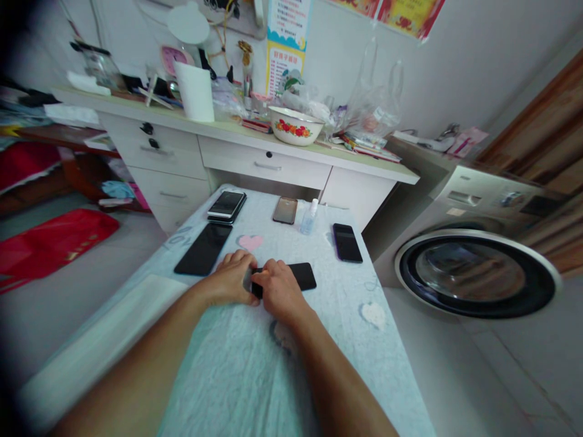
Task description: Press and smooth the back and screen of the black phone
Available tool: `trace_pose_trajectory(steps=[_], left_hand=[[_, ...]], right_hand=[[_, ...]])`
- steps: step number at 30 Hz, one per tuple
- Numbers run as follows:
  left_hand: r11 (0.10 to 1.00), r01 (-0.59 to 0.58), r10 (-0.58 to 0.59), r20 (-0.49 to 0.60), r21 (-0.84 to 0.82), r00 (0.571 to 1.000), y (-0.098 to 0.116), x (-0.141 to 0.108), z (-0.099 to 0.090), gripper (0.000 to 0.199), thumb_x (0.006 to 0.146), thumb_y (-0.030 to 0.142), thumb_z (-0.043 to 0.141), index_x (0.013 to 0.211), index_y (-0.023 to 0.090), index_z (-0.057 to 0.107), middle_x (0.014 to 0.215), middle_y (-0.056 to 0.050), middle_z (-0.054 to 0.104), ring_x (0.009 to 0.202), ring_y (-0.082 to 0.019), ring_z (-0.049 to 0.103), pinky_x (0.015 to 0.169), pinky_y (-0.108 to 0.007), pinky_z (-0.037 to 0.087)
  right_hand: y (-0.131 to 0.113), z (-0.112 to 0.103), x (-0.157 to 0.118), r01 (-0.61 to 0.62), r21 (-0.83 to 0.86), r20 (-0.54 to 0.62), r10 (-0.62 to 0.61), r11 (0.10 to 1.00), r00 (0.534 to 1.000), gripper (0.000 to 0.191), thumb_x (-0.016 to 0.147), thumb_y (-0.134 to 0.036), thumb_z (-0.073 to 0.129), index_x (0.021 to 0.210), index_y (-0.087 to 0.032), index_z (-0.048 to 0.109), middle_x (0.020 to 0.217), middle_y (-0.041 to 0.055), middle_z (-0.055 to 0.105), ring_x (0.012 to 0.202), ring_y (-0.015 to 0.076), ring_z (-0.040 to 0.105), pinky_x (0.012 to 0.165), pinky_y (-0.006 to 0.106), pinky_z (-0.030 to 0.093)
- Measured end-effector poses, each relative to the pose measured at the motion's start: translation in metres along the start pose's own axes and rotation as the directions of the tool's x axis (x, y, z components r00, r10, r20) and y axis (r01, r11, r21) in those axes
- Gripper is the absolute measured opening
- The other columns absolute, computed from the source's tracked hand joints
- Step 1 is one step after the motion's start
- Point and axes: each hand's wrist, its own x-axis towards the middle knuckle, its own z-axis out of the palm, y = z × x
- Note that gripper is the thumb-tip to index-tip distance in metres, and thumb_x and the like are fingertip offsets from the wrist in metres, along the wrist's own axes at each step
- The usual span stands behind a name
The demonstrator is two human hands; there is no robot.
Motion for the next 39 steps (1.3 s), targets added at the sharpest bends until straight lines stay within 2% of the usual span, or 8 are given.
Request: trace_pose_trajectory(steps=[3, 8, 18, 27, 39], left_hand=[[1.0, -0.005, 0.005, -0.01, -0.01, 1.0, -0.002, 0.001, 0.001, 0.073, 0.043, 0.05, 0.078, 0.105, 0.025, 0.048, 0.121, -0.005, 0.044, 0.116, -0.031, 0.041, 0.093, -0.04, 0.039], [0.999, -0.051, 0.051, -0.038, -0.014, 0.998, -0.007, 0.004, 0.004, 0.074, 0.043, 0.048, 0.079, 0.105, 0.025, 0.047, 0.126, -0.006, 0.041, 0.127, -0.031, 0.033, 0.105, -0.042, 0.03], [0.999, -0.042, 0.042, -0.007, 0.0, 0.999, -0.01, 0.007, 0.008, 0.078, 0.043, 0.051, 0.078, 0.108, 0.023, 0.044, 0.132, -0.009, 0.037, 0.133, -0.033, 0.028, 0.109, -0.044, 0.025], [0.998, -0.046, 0.046, 0.009, -0.034, 0.999, -0.011, 0.007, 0.005, 0.075, 0.042, 0.048, 0.079, 0.105, 0.024, 0.046, 0.13, -0.007, 0.038, 0.129, -0.032, 0.033, 0.107, -0.042, 0.028], [0.997, -0.062, 0.062, 0.01, -0.046, 0.998, -0.012, 0.006, 0.004, 0.07, 0.045, 0.043, 0.078, 0.104, 0.025, 0.045, 0.131, -0.006, 0.037, 0.131, -0.03, 0.03, 0.108, -0.04, 0.026]], right_hand=[[-0.001, 0.0, -0.001, -0.003, 0.008, 0.001, 0.003, 1.0, 1.0, 0.026, 0.088, -0.017, 0.053, 0.106, -0.026, 0.069, 0.099, 0.0047, 0.052, 0.088, 0.0165, 0.044, 0.08, 0.028, 0.034], [0.0, 0.003, 0.004, -0.043, -0.047, 0.005, 0.044, 0.998, 0.999, 0.025, 0.088, -0.021, 0.054, 0.109, -0.024, 0.067, 0.102, 0.0053, 0.052, 0.089, 0.0173, 0.043, 0.082, 0.029, 0.033], [-0.002, 0.002, 0.009, -0.088, -0.145, -0.01, 0.088, 0.985, 0.996, 0.028, 0.092, -0.024, 0.051, 0.117, -0.024, 0.062, 0.098, 0.0061, 0.052, 0.088, 0.0185, 0.042, 0.081, 0.03, 0.033], [0.002, -0.001, 0.003, -0.019, -0.011, 0.032, 0.02, 1.0, 0.999, 0.031, 0.086, -0.015, 0.053, 0.11, -0.027, 0.068, 0.099, 0.0052, 0.053, 0.088, 0.0172, 0.044, 0.082, 0.029, 0.034], [-0.008, -0.016, -0.007, 0.047, 0.143, 0.089, -0.06, 0.989, 0.994, 0.03, 0.077, -0.006, 0.048, 0.088, -0.021, 0.072, 0.088, 0.0038, 0.052, 0.085, 0.0162, 0.044, 0.08, 0.03, 0.033]])
